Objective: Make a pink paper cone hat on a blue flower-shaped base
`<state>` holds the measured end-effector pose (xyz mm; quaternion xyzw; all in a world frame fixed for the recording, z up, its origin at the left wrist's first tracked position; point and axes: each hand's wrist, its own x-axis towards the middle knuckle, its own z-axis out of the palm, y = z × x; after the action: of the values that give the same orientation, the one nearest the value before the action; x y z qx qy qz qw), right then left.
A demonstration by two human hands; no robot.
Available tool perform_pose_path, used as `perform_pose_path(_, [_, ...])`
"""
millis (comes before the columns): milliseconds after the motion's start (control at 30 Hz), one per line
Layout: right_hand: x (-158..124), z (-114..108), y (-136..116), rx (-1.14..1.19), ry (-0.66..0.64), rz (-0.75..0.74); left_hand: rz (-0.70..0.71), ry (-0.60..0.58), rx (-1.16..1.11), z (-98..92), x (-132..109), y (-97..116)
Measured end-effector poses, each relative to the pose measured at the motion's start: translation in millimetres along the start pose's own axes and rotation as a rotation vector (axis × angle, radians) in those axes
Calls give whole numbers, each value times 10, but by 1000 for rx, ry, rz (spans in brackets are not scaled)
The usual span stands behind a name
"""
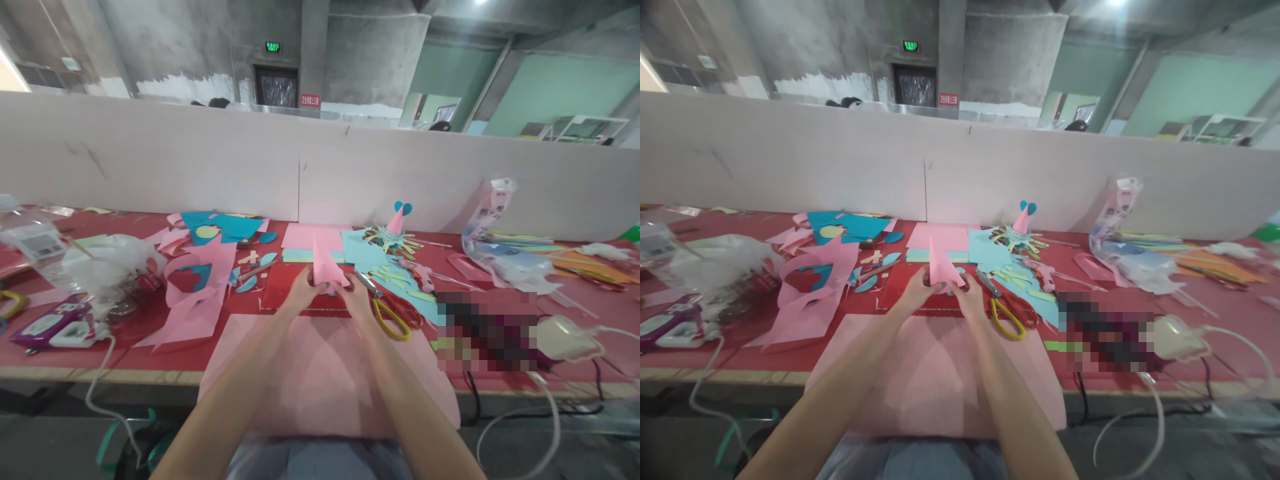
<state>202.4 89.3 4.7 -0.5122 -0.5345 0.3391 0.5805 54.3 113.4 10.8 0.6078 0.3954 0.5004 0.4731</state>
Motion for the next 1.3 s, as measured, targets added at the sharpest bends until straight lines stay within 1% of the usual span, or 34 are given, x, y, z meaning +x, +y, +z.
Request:
perform_pose_path(133, [-28, 6, -57, -1, -12, 53, 12, 4, -15, -16, 4, -8])
perform_pose_path(267, [-22, -3, -45, -18, -15, 15, 11, -10, -19, -7, -4, -20])
perform_pose_path(367, [-13, -9, -24, -33, 7, -15, 0, -18, -37, 9, -15, -13])
perform_pose_path(600, [-17, -14, -45, -20, 44, -22, 11, -54, -24, 15, -23, 1])
perform_pose_path(767, [-17, 1, -63, 10, 43, 12, 38, -38, -33, 18, 0, -34])
perform_pose_path(900, [-22, 18, -61, 78, -1, 54, 45, -39, -46, 11, 16, -54])
perform_pose_path(1033, [-24, 3, -40, 78, -10, 52, 25, -108, -18, 25, -23, -7])
perform_pose_path(1167, [-7, -31, -15, 72, 36, 52, 72, -147, 78, 66, -109, 71])
perform_pose_path(1300, [12, -52, -5, 168, 67, 50, 143, -206, 150, 100, -166, 121])
